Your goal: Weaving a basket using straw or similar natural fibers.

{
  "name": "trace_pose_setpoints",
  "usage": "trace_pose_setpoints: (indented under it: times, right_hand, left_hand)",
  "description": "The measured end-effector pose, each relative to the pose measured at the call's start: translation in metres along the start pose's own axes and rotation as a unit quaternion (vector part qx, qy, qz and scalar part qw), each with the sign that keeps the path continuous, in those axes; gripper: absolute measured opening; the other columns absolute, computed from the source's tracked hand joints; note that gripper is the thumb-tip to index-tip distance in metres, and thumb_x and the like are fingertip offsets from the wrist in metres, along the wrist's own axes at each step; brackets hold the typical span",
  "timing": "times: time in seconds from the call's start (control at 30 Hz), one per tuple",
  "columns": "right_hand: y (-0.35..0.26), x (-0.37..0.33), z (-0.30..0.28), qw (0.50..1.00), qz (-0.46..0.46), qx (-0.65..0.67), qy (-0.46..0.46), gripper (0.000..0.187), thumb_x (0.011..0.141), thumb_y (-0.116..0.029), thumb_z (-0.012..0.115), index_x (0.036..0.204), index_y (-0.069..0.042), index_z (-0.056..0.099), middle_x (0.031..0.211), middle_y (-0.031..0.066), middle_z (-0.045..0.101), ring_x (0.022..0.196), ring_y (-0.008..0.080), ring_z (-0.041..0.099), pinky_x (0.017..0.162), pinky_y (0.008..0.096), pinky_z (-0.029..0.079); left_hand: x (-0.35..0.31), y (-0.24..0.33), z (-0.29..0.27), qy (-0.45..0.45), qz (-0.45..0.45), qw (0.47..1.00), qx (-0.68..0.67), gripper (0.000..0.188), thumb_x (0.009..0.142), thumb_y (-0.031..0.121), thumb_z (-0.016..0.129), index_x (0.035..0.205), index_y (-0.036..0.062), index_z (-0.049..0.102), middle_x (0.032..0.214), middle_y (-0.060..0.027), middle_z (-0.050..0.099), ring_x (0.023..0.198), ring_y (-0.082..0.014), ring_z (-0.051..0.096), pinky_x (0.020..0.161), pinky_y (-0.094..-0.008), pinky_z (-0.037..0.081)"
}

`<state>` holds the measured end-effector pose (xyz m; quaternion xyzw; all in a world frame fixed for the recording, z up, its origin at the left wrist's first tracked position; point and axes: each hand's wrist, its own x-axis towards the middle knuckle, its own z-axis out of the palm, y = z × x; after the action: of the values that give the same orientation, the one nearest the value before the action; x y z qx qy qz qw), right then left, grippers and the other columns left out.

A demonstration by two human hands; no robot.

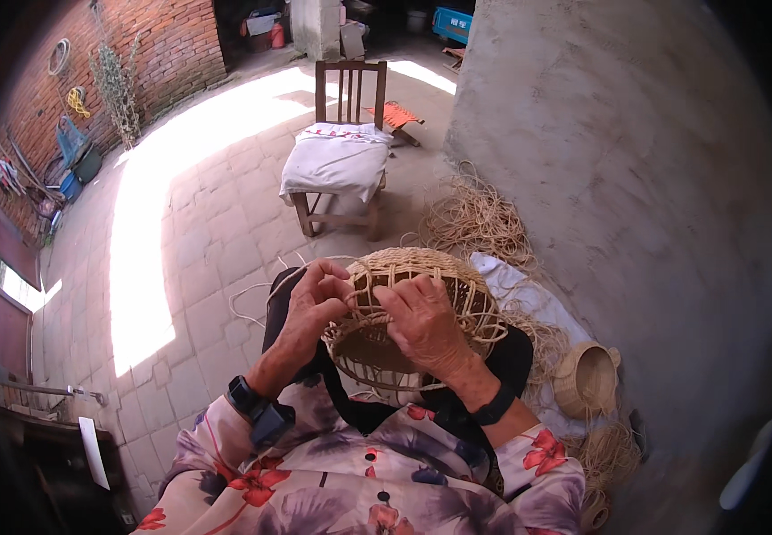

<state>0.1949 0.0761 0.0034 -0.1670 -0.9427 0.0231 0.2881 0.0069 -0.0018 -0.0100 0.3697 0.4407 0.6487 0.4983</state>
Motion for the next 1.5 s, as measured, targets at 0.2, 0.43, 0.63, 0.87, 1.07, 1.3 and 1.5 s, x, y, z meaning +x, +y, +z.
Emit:
trace_pose_setpoints:
  times: [0.2,0.43,0.63,0.87,1.07,1.3,1.5]
  right_hand:
    - [0.007,-0.063,-0.003,0.985,0.136,0.062,0.081,0.056,0.065,0.003,0.071,0.118,-0.005,0.056,0.105,0.0122,0.057,0.101,0.0336,0.054,0.093,0.0437,0.044]
    - [0.003,-0.077,-0.019,0.974,0.152,0.138,0.092,0.044,0.071,0.003,0.064,0.114,-0.006,0.06,0.1,0.0128,0.059,0.1,0.0339,0.055,0.09,0.0446,0.045]
    - [-0.004,-0.07,-0.015,0.985,0.137,0.023,0.103,0.032,0.071,0.004,0.061,0.1,-0.008,0.071,0.094,0.0067,0.059,0.092,0.0265,0.054,0.078,0.0396,0.04]
    - [-0.003,-0.065,-0.016,0.986,0.139,0.042,0.082,0.035,0.072,0.005,0.059,0.103,-0.008,0.07,0.092,0.0062,0.057,0.09,0.0263,0.053,0.078,0.0394,0.04]
    - [-0.009,-0.049,-0.017,0.985,0.101,0.124,0.065,0.041,0.072,0.007,0.057,0.109,-0.007,0.067,0.095,0.0082,0.059,0.09,0.0295,0.055,0.084,0.0405,0.048]
    - [0.014,-0.04,-0.011,0.971,0.079,0.223,-0.031,0.043,0.072,0.001,0.055,0.112,-0.009,0.068,0.1,0.0112,0.066,0.095,0.0318,0.062,0.084,0.0393,0.052]
    - [0.012,-0.023,-0.017,0.965,0.087,0.222,-0.107,0.046,0.073,-0.005,0.056,0.117,-0.01,0.067,0.098,0.0127,0.067,0.093,0.0326,0.063,0.085,0.0405,0.052]
  left_hand:
    - [0.009,0.0,0.049,-0.103,-0.014,0.981,0.161,0.032,0.077,0.002,0.053,0.108,0.0069,0.053,0.078,0.0031,0.049,0.069,-0.0056,0.046,0.06,-0.0213,0.037]
    - [-0.002,0.0,0.062,-0.103,-0.001,0.977,0.185,0.022,0.079,0.005,0.054,0.1,0.004,0.057,0.073,0.002,0.05,0.065,-0.0063,0.049,0.059,-0.0223,0.04]
    - [0.006,-0.003,0.027,-0.109,0.086,0.972,0.189,0.022,0.089,0.008,0.056,0.11,0.0041,0.063,0.088,-0.0024,0.065,0.082,-0.0109,0.062,0.075,-0.0232,0.049]
    - [0.003,-0.02,-0.013,-0.051,-0.099,0.994,0.001,0.012,0.092,0.008,0.059,0.104,0.0054,0.059,0.084,-0.0005,0.064,0.077,-0.0075,0.059,0.068,-0.0201,0.046]
    - [-0.011,-0.014,-0.027,-0.051,-0.081,0.995,0.032,0.018,0.091,0.009,0.058,0.109,0.0055,0.06,0.085,-0.0014,0.066,0.075,-0.0069,0.06,0.068,-0.0195,0.046]
    - [-0.007,0.005,-0.022,-0.038,-0.051,0.995,0.07,0.022,0.091,0.011,0.059,0.112,0.003,0.058,0.094,-0.0046,0.068,0.081,-0.0093,0.062,0.076,-0.0214,0.05]
    - [0.033,-0.001,-0.019,-0.08,-0.012,0.995,0.056,0.016,0.094,0.01,0.061,0.107,0.0007,0.058,0.097,-0.0055,0.067,0.089,-0.0127,0.066,0.083,-0.0273,0.055]
